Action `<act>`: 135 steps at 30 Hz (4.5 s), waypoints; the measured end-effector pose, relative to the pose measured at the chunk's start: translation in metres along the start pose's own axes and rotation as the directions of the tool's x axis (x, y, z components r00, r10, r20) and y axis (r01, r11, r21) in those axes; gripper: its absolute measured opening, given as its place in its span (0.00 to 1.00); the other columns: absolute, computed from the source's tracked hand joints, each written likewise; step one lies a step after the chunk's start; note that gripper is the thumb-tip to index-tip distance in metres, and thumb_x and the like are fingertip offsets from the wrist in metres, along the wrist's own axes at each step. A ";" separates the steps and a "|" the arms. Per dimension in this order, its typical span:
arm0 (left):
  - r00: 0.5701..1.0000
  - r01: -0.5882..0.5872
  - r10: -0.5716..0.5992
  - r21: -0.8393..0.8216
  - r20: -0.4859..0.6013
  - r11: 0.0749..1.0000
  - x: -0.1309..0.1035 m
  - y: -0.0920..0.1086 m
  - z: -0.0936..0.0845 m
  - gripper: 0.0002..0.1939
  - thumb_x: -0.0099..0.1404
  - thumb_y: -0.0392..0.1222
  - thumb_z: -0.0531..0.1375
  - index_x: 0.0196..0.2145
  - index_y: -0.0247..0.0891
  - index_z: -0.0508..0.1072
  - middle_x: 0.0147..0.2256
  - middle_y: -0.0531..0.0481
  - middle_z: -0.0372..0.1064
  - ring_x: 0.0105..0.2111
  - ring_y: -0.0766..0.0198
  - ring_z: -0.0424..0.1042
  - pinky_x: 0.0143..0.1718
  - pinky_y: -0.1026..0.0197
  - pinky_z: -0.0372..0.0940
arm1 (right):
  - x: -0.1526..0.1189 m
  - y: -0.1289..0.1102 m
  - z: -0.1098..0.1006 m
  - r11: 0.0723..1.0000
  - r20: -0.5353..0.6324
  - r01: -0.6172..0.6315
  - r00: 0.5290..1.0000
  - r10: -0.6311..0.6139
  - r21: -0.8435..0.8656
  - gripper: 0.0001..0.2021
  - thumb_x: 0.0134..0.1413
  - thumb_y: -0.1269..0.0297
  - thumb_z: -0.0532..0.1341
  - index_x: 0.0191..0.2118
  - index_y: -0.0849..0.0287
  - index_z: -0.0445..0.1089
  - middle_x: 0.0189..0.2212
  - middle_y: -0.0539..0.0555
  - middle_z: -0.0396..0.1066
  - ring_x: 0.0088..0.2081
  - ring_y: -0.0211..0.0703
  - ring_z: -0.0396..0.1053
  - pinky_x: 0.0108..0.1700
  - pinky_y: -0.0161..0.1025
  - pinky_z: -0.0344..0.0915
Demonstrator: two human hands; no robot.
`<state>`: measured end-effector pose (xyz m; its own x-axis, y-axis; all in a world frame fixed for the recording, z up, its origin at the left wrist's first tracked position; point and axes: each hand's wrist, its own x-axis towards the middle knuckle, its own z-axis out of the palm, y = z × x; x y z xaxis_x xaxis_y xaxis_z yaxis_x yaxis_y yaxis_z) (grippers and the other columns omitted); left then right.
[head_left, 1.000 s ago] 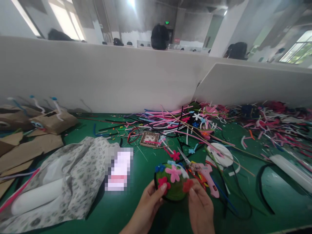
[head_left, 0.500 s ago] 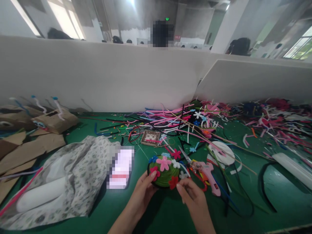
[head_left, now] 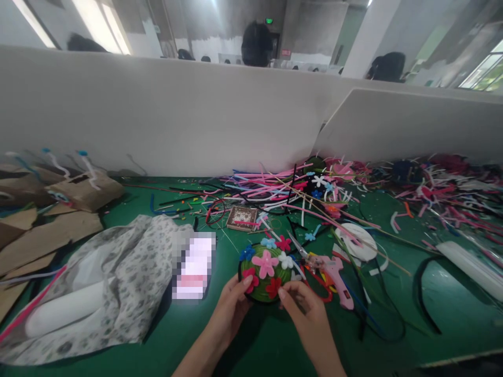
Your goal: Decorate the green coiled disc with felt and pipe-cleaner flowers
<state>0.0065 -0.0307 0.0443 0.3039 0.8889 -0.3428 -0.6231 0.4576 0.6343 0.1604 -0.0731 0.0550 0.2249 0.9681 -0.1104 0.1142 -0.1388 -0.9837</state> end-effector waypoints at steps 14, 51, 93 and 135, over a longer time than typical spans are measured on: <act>0.985 -0.140 0.152 0.136 -0.080 0.981 -0.004 -0.006 0.007 0.30 0.39 0.33 0.75 0.43 0.34 0.75 0.42 0.40 0.78 0.44 0.48 0.77 0.47 0.53 0.70 | 0.000 -0.002 0.003 0.998 -0.041 0.063 0.997 -0.063 -0.011 0.13 0.50 0.53 0.65 0.29 0.59 0.72 0.28 0.53 0.71 0.32 0.43 0.72 0.35 0.34 0.69; 0.943 -0.232 0.257 0.133 -0.214 0.964 -0.011 -0.029 0.011 0.28 0.43 0.33 0.74 0.43 0.36 0.72 0.41 0.46 0.78 0.42 0.58 0.77 0.44 0.62 0.70 | -0.020 0.002 0.015 0.940 -0.169 0.271 0.936 -0.308 -0.207 0.06 0.53 0.62 0.63 0.29 0.57 0.73 0.34 0.56 0.73 0.39 0.48 0.72 0.43 0.43 0.69; 0.918 -0.232 0.248 0.091 -0.308 0.969 0.003 -0.030 0.017 0.34 0.38 0.35 0.75 0.46 0.38 0.72 0.42 0.45 0.78 0.46 0.51 0.76 0.48 0.55 0.70 | -0.001 0.027 0.035 0.989 -0.363 0.141 0.924 -0.116 0.044 0.14 0.45 0.54 0.68 0.26 0.61 0.74 0.30 0.56 0.74 0.33 0.47 0.73 0.36 0.39 0.72; 0.987 -0.038 0.040 0.019 -0.156 0.999 -0.021 0.028 -0.026 0.19 0.57 0.39 0.66 0.48 0.44 0.75 0.60 0.45 0.63 0.58 0.48 0.65 0.49 0.57 0.69 | 0.012 0.031 -0.014 0.834 -0.348 0.103 0.931 0.111 0.543 0.27 0.36 0.64 0.74 0.23 0.55 0.49 0.21 0.41 0.51 0.26 0.33 0.55 0.34 0.33 0.60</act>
<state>-0.0365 -0.0371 0.0515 0.1624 0.8925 -0.4208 -0.6205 0.4239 0.6597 0.1803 -0.0685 0.0257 0.5584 0.8134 -0.1630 -0.4068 0.0972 -0.9083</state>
